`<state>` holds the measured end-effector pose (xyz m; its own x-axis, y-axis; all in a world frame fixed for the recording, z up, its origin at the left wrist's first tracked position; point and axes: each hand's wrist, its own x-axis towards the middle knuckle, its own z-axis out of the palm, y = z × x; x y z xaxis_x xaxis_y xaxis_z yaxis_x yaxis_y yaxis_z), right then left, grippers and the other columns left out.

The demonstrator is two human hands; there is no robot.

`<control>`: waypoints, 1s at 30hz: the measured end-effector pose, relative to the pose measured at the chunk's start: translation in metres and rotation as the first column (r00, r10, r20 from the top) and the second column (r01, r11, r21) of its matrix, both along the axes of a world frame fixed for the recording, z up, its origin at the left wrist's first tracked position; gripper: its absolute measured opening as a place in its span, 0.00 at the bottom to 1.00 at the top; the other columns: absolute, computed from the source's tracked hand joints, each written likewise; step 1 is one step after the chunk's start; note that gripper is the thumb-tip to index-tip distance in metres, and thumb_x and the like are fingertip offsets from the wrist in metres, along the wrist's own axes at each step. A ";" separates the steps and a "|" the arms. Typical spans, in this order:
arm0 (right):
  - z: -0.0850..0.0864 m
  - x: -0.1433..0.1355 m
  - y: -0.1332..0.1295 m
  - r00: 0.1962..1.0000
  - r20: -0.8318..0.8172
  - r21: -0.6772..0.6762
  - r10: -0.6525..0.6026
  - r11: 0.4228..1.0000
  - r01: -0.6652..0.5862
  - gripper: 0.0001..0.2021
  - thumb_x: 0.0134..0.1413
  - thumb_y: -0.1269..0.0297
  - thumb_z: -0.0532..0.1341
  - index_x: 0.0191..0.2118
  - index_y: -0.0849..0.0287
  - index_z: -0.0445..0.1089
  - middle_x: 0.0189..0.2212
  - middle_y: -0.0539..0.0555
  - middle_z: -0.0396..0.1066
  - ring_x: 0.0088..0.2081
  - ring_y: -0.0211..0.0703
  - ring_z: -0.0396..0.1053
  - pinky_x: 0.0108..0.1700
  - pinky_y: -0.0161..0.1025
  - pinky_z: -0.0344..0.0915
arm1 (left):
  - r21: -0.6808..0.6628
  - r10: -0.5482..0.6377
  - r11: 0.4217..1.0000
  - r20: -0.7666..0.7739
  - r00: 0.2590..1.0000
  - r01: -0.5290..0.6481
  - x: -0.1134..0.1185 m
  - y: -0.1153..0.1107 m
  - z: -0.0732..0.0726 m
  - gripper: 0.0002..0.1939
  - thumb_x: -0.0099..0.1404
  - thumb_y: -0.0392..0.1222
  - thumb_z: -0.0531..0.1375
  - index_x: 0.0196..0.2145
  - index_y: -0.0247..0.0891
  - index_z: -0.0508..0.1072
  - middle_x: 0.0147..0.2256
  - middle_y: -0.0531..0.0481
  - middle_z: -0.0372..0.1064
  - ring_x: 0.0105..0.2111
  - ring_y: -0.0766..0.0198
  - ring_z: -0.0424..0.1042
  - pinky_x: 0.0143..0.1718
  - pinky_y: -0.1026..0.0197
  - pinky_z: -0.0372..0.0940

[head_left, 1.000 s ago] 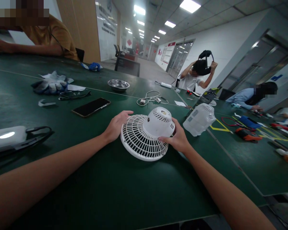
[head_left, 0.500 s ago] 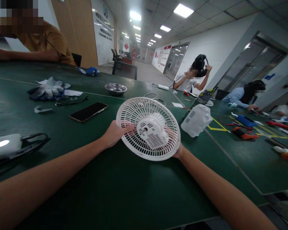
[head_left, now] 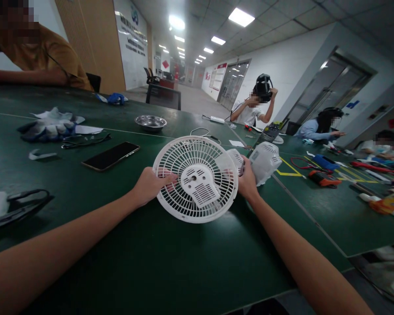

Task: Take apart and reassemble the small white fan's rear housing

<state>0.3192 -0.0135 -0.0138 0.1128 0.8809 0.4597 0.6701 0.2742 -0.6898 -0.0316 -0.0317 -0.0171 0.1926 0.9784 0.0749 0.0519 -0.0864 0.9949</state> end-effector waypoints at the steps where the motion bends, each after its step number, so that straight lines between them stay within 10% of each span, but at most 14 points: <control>1: 0.001 0.010 0.002 0.992 0.101 0.018 -0.072 0.997 0.070 0.42 0.50 0.47 0.68 0.69 0.55 0.57 0.59 0.63 0.70 0.57 0.61 0.69 0.63 0.63 0.63 | -0.012 -0.006 1.000 -0.001 1.000 0.006 0.000 0.000 0.000 0.10 0.60 0.47 0.72 0.35 0.38 0.82 0.33 0.44 0.82 0.32 0.50 0.82 0.35 0.46 0.78; 9: 0.005 0.025 0.005 0.895 0.385 0.100 -0.225 0.974 0.201 0.35 0.52 0.55 0.66 0.65 0.56 0.62 0.57 0.65 0.66 0.59 0.63 0.65 0.63 0.60 0.61 | -0.117 0.058 0.992 0.047 0.997 -0.052 0.002 0.002 0.002 0.08 0.59 0.42 0.73 0.32 0.36 0.80 0.30 0.45 0.81 0.30 0.54 0.80 0.38 0.46 0.77; 14: 0.028 0.053 0.004 0.759 0.218 0.421 -0.614 0.760 0.494 0.39 0.50 0.56 0.65 0.67 0.55 0.57 0.64 0.66 0.59 0.68 0.65 0.54 0.67 0.63 0.53 | -0.128 0.024 0.992 0.062 0.998 -0.016 0.001 0.003 0.004 0.09 0.59 0.43 0.72 0.34 0.36 0.81 0.32 0.44 0.81 0.32 0.53 0.81 0.39 0.46 0.78; 24: -0.011 0.097 0.031 0.819 -0.027 -0.066 -0.574 0.818 0.571 0.53 0.32 0.53 0.74 0.66 0.58 0.54 0.57 0.67 0.72 0.56 0.66 0.72 0.59 0.56 0.67 | -0.114 -0.030 0.993 0.057 0.998 0.036 -0.004 0.008 -0.004 0.09 0.61 0.45 0.72 0.37 0.38 0.81 0.35 0.44 0.81 0.34 0.53 0.81 0.40 0.45 0.77; 30: -0.006 0.097 0.033 0.767 -0.047 -0.028 -0.640 0.768 0.640 0.47 0.33 0.50 0.75 0.61 0.60 0.59 0.56 0.69 0.73 0.57 0.67 0.72 0.61 0.58 0.65 | -0.113 -0.022 0.993 0.040 0.999 0.027 -0.004 0.008 -0.004 0.10 0.60 0.46 0.72 0.36 0.38 0.81 0.35 0.44 0.81 0.34 0.53 0.81 0.40 0.46 0.77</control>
